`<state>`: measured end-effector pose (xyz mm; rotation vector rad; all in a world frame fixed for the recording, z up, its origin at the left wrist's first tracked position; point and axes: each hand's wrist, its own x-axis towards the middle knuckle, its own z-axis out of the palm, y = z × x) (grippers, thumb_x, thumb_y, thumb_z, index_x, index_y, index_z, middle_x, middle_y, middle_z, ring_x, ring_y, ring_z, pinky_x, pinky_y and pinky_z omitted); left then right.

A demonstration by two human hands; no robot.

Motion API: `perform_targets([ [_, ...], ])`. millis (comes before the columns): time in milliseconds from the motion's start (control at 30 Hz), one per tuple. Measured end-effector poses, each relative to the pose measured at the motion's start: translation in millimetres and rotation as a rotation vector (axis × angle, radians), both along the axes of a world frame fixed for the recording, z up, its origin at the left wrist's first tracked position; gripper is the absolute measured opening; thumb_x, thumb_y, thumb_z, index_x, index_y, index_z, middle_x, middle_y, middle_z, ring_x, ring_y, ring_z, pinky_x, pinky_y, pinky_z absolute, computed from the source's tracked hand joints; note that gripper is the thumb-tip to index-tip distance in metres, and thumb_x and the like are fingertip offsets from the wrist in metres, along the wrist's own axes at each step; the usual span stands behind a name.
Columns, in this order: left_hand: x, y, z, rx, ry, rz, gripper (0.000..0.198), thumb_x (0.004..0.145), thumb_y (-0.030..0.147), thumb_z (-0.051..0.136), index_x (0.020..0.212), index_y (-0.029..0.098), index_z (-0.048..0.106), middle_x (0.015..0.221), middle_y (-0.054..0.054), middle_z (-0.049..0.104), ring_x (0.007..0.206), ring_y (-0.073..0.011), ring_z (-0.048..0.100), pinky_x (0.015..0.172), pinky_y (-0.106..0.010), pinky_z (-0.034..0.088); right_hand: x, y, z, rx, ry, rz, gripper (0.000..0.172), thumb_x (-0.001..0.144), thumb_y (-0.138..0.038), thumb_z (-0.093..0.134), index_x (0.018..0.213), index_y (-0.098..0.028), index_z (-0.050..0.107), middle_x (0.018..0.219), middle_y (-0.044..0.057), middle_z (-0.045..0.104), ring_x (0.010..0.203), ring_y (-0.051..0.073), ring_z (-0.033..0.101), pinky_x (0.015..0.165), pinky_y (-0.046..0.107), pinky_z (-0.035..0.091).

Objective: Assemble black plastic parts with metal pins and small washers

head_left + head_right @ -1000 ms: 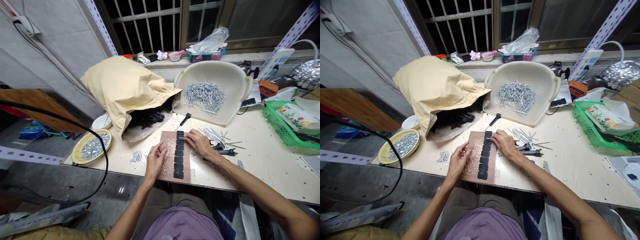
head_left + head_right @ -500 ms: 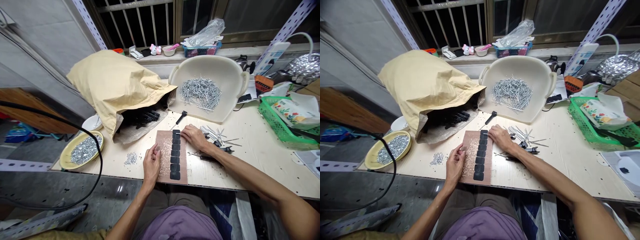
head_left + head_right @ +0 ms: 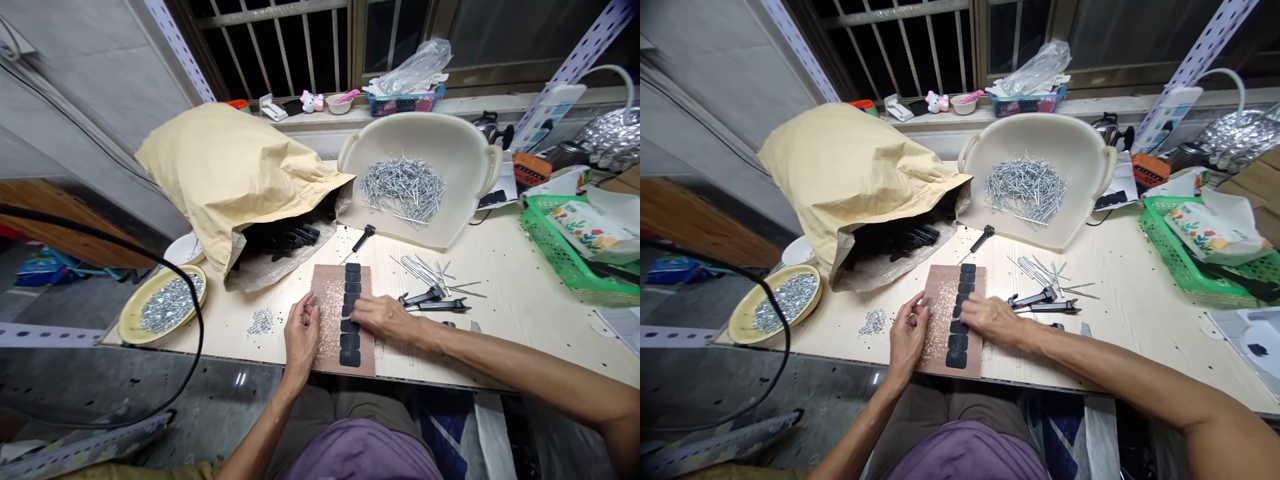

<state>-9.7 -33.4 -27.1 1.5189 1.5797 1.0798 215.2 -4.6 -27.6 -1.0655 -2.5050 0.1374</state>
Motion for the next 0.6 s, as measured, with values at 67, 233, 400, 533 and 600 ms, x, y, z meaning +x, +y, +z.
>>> perform_targets([
  [67,0.1,0.6,-0.6,-0.001,0.02,-0.002,0.042,0.085,0.038,0.054,0.122,0.02,0.056,0.086,-0.002,0.057,0.064,-0.0111,0.051,0.063,-0.024,0.044,1.1,-1.1,-0.1,-0.053,-0.006,0.006,0.032,0.097,-0.019,0.032,0.084,-0.017,0.06,0.076,0.001,0.056,0.071,0.012,0.047,0.05,0.02,0.037],
  [233,0.0,1.0,-2.0,-0.003,0.062,0.0,0.042,0.086,0.039,0.052,0.123,0.02,0.054,0.086,-0.003,0.057,0.064,-0.0104,0.05,0.063,-0.024,0.045,24.2,39.9,3.8,-0.041,0.027,-0.259,0.027,0.096,-0.029,0.041,0.084,-0.017,0.062,0.082,0.005,0.058,0.08,0.016,0.048,0.06,0.025,0.039],
  [400,0.1,0.1,-3.7,0.001,0.055,0.002,0.042,0.086,0.038,0.052,0.124,0.02,0.054,0.085,-0.002,0.056,0.062,-0.0097,0.05,0.061,-0.023,0.044,16.9,26.9,2.0,-0.035,0.012,-0.198,0.032,0.097,-0.023,0.034,0.081,-0.017,0.062,0.075,0.004,0.056,0.075,0.015,0.047,0.056,0.025,0.036],
  [533,0.3,0.3,-3.2,0.001,0.069,-0.003,0.041,0.086,0.038,0.052,0.123,0.02,0.054,0.085,-0.002,0.056,0.062,-0.0095,0.049,0.062,-0.023,0.044,2.2,-1.1,5.1,-0.058,-0.001,0.029,0.032,0.097,-0.021,0.033,0.083,-0.018,0.062,0.078,0.003,0.059,0.074,0.014,0.048,0.053,0.023,0.036],
  [600,-0.1,0.6,-1.8,0.001,0.073,-0.002,0.042,0.086,0.038,0.052,0.123,0.019,0.054,0.085,-0.002,0.056,0.062,-0.0098,0.05,0.062,-0.023,0.044,7.4,-2.6,10.9,-0.056,0.05,0.0,0.028,0.096,-0.025,0.039,0.085,-0.018,0.063,0.081,0.004,0.06,0.075,0.014,0.049,0.056,0.024,0.039],
])
